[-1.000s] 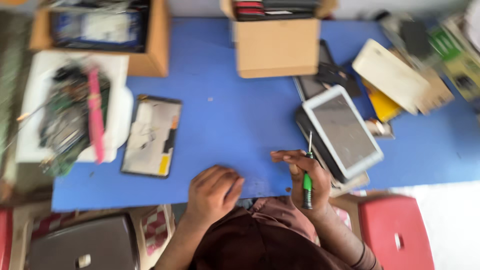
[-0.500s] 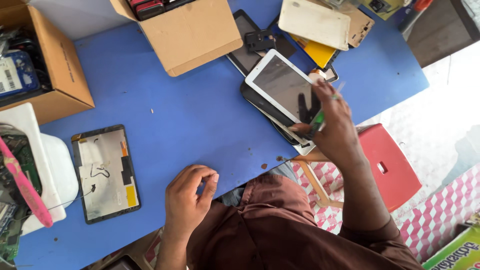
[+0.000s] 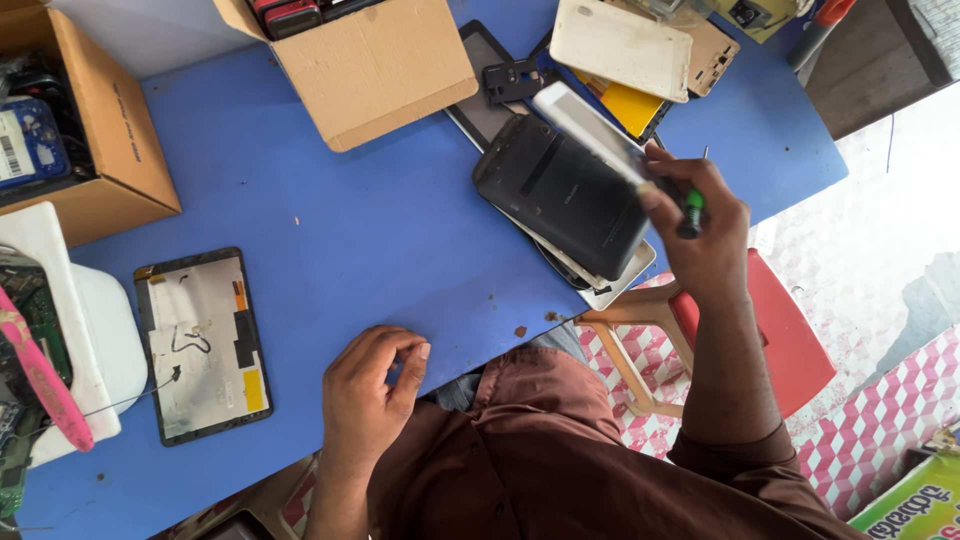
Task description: The person disassembles multiple smartphones on a blue workbench. They use a screwdriver to remove screws, separate back covers, and extract internal components such as batteries and circuit boards. The person handles several devices sequentially, placing removed parts into a container.
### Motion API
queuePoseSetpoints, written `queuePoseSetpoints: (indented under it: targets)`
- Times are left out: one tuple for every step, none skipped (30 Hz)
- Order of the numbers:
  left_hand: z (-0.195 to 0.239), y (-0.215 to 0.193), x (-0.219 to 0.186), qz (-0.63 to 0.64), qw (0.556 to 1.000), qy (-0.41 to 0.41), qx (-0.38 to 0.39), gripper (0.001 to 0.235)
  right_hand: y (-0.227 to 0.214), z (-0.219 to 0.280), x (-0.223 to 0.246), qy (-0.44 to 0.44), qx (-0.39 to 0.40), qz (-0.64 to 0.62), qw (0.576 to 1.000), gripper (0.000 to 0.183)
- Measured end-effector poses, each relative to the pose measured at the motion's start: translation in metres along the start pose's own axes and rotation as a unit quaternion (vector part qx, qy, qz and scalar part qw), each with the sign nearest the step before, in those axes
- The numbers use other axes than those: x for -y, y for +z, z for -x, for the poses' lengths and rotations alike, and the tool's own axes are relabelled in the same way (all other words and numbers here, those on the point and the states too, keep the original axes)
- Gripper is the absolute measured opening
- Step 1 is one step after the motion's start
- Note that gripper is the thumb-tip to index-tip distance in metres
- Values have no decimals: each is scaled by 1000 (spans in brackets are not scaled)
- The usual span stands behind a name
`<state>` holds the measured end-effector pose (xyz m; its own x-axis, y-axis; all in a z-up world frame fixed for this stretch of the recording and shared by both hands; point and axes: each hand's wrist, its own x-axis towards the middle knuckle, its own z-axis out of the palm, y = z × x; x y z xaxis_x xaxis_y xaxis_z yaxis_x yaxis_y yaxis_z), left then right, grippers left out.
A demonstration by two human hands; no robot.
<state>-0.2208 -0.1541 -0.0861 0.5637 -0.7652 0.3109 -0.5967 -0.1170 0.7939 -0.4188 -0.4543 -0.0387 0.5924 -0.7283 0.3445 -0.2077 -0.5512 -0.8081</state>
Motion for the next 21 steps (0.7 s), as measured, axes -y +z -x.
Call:
queuePoseSetpoints:
  targets:
    - [0, 0, -1, 1, 1000, -1, -3, 13, -2, -2, 0, 2, -6, -43, 999, 40]
    - [-1, 0, -2, 2, 1000, -2, -6, 12, -4, -3, 2, 18, -8, -111, 994, 42]
    - [-2, 0, -3, 0, 1000, -4, -7, 11, -5, -3, 5, 33, -8, -178, 983, 44]
    - [-2, 0, -4, -2, 1000, -5, -8, 11, -6, -2, 11, 48, -8, -244, 969, 47]
    - [-2, 0, -5, -4, 1000, -8, -10, 10, -5, 0, 17, 61, 24, -321, 945, 50]
    - [-1, 0, -6, 26, 999, -33, -6, 10, -3, 3, 24, 73, 57, -395, 914, 55]
    - [0, 0, -7, 55, 997, -60, -4, 12, 2, 7, 30, 87, 92, -468, 875, 62]
    - [1, 0, -6, 83, 993, -87, -1, 15, 11, 10, 34, 81, 140, -514, 842, 61]
    - [3, 2, -4, 154, 985, -82, -8, 20, 22, 13, 36, 79, 193, -559, 802, 61]
    - [1, 4, -1, 224, 972, -75, -16, 25, 32, 18, 37, 78, 245, -601, 757, 61]
    - [2, 4, 3, 288, 954, -70, -35, 31, 43, 23, 37, 173, 214, -603, 749, 60]
    - [2, 7, 6, 366, 925, -90, -42, 38, 58, 34, 38, 266, 181, -595, 737, 58]
    - [2, 9, 9, 438, 891, -105, -58, 46, 76, 43, 38, 355, 156, -578, 718, 57]
    - [0, 12, 12, 466, 876, -90, -83, 45, 90, 50, 38, 355, 193, -556, 727, 53]
    - [-4, 13, 14, 496, 859, -70, -105, 44, 98, 55, 37, 349, 226, -531, 738, 50]
    - [-1, 8, 15, 469, 867, -102, -132, 45, 106, 58, 36, 341, 259, -506, 749, 49]
    - [2, 5, 14, 448, 871, -136, -151, 46, 109, 61, 34, 301, 271, -454, 794, 42]
    - [5, 1, 15, 428, 872, -170, -168, 47, 113, 62, 31, 257, 282, -400, 833, 37]
    - [9, -3, 16, 430, 868, -177, -174, 50, 115, 66, 30, 214, 285, -343, 869, 32]
    - [12, -8, 16, 433, 864, -184, -179, 53, 115, 66, 29, 160, 276, -246, 915, 26]
    - [14, -13, 15, 436, 862, -188, -180, 56, 113, 64, 30, 100, 258, -148, 949, 21]
